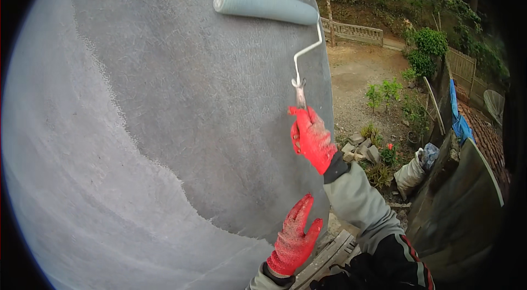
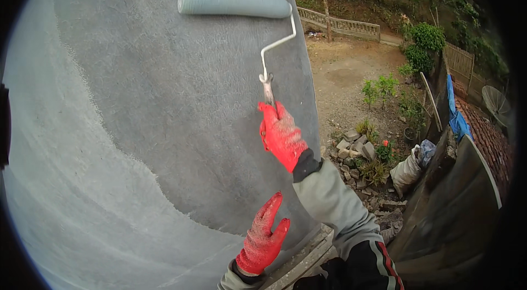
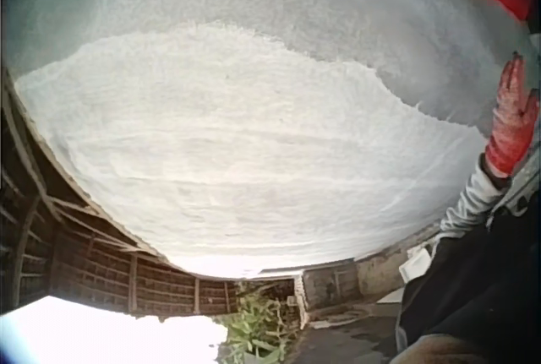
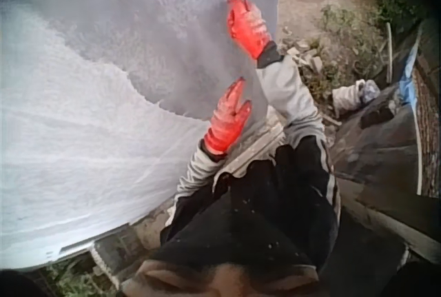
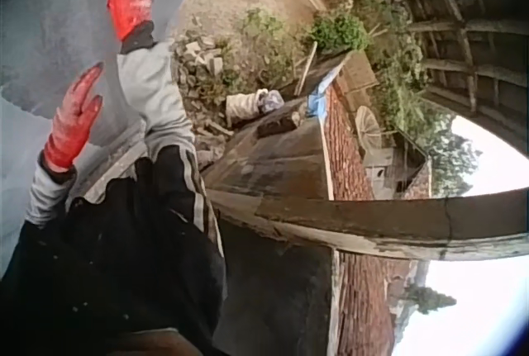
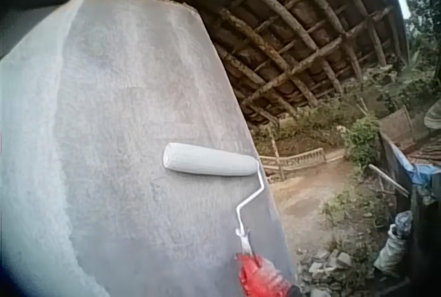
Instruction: The person paints the exterior surface of a curved wall using a paint roller.
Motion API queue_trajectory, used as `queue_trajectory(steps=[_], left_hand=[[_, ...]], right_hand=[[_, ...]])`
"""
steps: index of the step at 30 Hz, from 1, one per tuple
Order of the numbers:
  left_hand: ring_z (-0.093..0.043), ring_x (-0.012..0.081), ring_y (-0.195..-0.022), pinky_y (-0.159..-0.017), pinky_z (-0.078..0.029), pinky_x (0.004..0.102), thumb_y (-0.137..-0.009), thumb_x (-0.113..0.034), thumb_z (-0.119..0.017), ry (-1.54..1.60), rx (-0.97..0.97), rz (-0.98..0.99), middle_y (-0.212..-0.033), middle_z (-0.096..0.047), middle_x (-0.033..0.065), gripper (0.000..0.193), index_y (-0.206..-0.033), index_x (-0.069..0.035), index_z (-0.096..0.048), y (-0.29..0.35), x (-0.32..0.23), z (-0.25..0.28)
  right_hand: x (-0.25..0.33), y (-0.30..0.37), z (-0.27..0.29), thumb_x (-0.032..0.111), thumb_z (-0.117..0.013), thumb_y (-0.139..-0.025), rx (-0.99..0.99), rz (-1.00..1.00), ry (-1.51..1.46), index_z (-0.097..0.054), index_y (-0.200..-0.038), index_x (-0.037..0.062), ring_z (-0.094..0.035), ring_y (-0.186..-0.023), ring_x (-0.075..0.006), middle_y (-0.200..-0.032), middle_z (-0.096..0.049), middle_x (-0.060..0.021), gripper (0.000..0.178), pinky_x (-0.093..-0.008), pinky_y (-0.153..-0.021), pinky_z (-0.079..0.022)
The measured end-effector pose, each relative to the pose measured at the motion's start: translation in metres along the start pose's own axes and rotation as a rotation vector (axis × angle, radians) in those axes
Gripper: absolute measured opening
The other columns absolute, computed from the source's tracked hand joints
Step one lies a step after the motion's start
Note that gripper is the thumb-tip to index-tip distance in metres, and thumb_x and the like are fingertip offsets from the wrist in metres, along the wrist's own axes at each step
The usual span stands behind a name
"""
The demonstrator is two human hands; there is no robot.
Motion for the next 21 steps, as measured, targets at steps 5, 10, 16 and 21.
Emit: queue_trajectory(steps=[5,10,16,21], left_hand=[[-0.048,0.0278,-0.126,-0.105,-0.037,0.0374,-0.091,-0.001,-0.052,0.143,0.0,0.078,-0.139,-0.048,0.0142,0.047,-0.137,-0.004,-0.045,0.003,0.015,-0.003],[-0.046,0.0278,-0.127,-0.107,-0.035,0.0392,-0.092,0.003,-0.041,0.384,-0.192,0.256,-0.141,-0.045,0.0156,0.043,-0.134,-0.001,-0.046,0.022,0.048,0.028],[-0.049,0.0264,-0.123,-0.102,-0.04,0.0365,-0.093,0.0,-0.044,0.373,-0.101,0.312,-0.138,-0.046,0.0135,0.041,-0.134,-0.003,-0.047,0.028,0.047,0.023],[-0.055,0.0218,-0.117,-0.098,-0.043,0.0325,-0.091,0.001,-0.052,0.374,-0.059,0.274,-0.131,-0.053,0.0119,0.04,-0.131,-0.006,-0.051,0.018,0.04,0.012]], right_hand=[[0.072,-0.052,0.034,0.033,-0.043,-0.094,-0.064,0.19,0.118,-0.055,-0.108,0.008,-0.039,-0.044,-0.0111,-0.062,-0.043,-0.0011,0.031,-0.0291,-0.042,-0.036],[-0.02,-0.025,0.07,0.031,-0.042,-0.095,-0.062,0.069,0.3,-0.055,-0.11,0.0067,-0.043,-0.046,-0.0125,-0.061,-0.046,-0.0025,0.032,-0.03,-0.042,-0.037],[-0.139,0.036,0.127,0.037,-0.048,-0.093,-0.113,-0.127,0.475,-0.057,-0.1,0.0075,-0.055,-0.059,-0.0213,-0.062,-0.053,-0.0075,0.032,-0.0363,-0.06,-0.045],[-0.038,0.002,0.095,0.037,-0.047,-0.093,-0.082,-0.071,0.382,-0.054,-0.1,0.009,-0.049,-0.049,-0.0157,-0.06,-0.05,-0.0036,0.03,-0.0327,-0.047,-0.041]])
Point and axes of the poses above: each hand's wrist, its own y-axis away from the middle knuckle, its own z-axis out of the back of the hand, x = y × z, the point moved 5 cm from there along -y, towards the middle knuckle
